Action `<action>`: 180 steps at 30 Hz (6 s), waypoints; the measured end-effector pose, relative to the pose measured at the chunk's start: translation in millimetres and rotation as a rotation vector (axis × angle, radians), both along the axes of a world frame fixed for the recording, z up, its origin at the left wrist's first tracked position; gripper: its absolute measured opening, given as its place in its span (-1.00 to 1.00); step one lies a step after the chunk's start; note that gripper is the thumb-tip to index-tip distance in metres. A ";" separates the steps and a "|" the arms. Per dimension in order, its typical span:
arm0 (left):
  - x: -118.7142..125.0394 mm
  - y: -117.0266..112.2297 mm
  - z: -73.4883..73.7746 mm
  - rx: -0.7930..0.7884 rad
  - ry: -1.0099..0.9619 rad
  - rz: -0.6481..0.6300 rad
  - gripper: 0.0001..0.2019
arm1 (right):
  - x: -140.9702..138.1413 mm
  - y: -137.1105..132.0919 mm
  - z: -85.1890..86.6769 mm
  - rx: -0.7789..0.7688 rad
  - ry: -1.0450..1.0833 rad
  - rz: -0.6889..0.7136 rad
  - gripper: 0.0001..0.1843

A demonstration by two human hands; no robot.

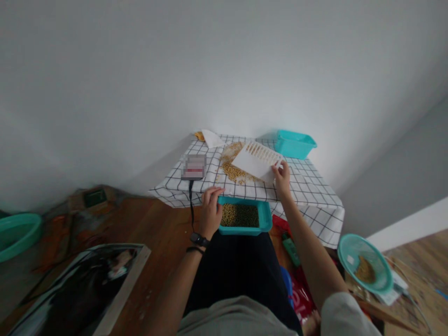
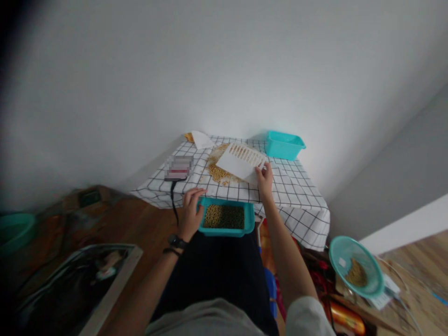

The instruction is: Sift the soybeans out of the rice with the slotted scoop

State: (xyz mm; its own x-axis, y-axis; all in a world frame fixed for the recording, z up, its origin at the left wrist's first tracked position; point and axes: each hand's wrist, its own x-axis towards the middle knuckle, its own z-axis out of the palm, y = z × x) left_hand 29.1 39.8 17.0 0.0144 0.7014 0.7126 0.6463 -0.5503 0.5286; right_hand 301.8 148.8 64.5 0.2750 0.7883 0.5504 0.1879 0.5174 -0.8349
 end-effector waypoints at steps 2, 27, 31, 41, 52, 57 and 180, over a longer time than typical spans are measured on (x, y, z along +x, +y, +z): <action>0.2 -0.6 0.0 0.003 -0.004 -0.007 -0.43 | -2.0 -5.8 -0.9 -0.017 -0.004 0.011 -0.61; -14.3 3.6 16.5 0.004 0.105 0.006 -0.56 | -8.5 -11.8 -2.9 -0.114 0.094 0.063 -0.61; -18.2 9.6 23.6 -0.007 0.099 0.067 -0.64 | -8.3 -11.9 -2.2 -0.114 0.090 0.066 -0.62; -28.9 25.8 40.3 -0.034 0.074 0.147 -0.74 | -7.6 -12.6 -4.7 -0.154 0.112 0.099 -0.57; -32.3 41.1 54.2 -0.114 0.212 -0.047 -0.83 | -9.1 -17.3 -2.1 -0.196 0.121 0.131 -0.56; -21.3 28.4 49.4 -0.098 0.269 -0.156 -0.81 | -8.5 -17.0 -1.0 -0.199 0.129 0.123 -0.56; -42.0 6.9 -17.2 0.036 0.186 0.143 -0.53 | -8.4 -18.1 -1.5 -0.189 0.105 0.253 -0.61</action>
State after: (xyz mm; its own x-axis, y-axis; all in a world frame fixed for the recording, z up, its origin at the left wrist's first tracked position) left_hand -13.0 46.8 -0.2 0.0497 0.6802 0.7313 0.8035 -0.4621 0.3753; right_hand 293.4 130.6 63.1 0.1047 0.9245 0.3665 -0.0195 0.3704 -0.9287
